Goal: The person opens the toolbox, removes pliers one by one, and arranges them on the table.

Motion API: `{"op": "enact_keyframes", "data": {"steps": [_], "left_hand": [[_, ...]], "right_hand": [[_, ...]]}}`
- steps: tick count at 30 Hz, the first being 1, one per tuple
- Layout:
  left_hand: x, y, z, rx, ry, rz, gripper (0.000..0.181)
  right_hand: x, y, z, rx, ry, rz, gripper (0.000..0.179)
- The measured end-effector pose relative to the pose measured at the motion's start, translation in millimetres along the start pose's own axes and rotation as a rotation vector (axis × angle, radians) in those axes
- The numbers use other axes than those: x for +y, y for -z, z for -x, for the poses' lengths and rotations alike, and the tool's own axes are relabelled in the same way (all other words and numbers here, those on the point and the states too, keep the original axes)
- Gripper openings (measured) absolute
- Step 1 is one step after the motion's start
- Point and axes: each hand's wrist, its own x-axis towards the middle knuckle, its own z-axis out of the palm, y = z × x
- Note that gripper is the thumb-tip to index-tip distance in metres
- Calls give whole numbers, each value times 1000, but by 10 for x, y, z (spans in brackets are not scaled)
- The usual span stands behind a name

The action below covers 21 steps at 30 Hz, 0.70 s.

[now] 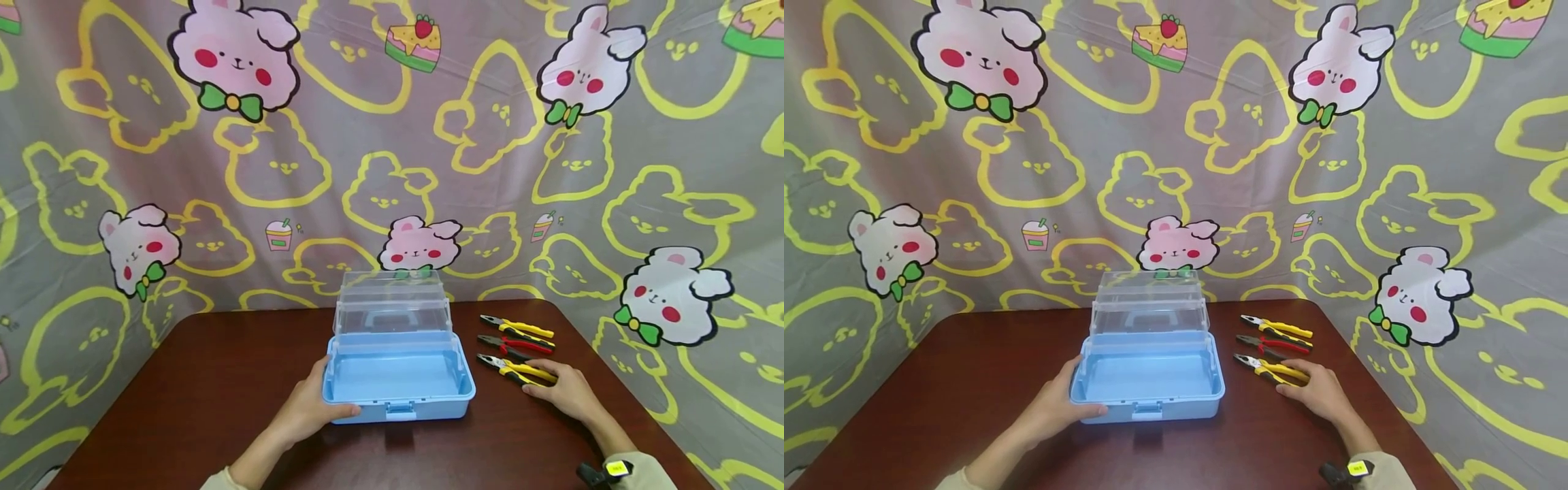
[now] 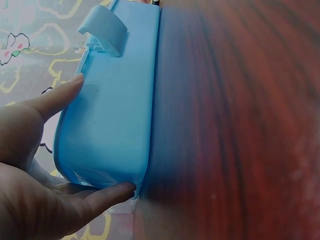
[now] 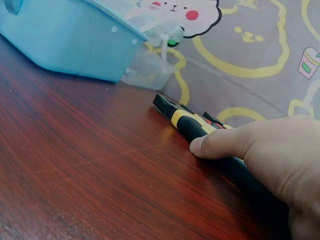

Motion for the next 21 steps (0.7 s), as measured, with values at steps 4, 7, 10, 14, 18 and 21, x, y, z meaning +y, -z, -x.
{"op": "enact_keyframes", "data": {"steps": [4, 7, 10, 14, 18, 21], "left_hand": [[-9, 17, 33, 9, 3, -1, 121], [-14, 30, 53, 11, -3, 2, 121], [-19, 44, 57, 6, -13, 2, 122], [-26, 66, 52, -11, -19, -4, 122], [-33, 127, 48, -38, 0, -4, 112], [-13, 202, 37, -53, -7, -30, 103]], "right_hand": [[-33, -29, -19, 19, 43, -5, 57], [-70, -39, -22, 23, 72, -4, 58], [-102, -37, -29, 18, 79, 5, 59], [-103, -37, -36, 9, 69, 0, 62], [-96, -64, -26, -2, 99, 19, 63], [-167, -56, -7, -10, 161, 140, 66]]}}
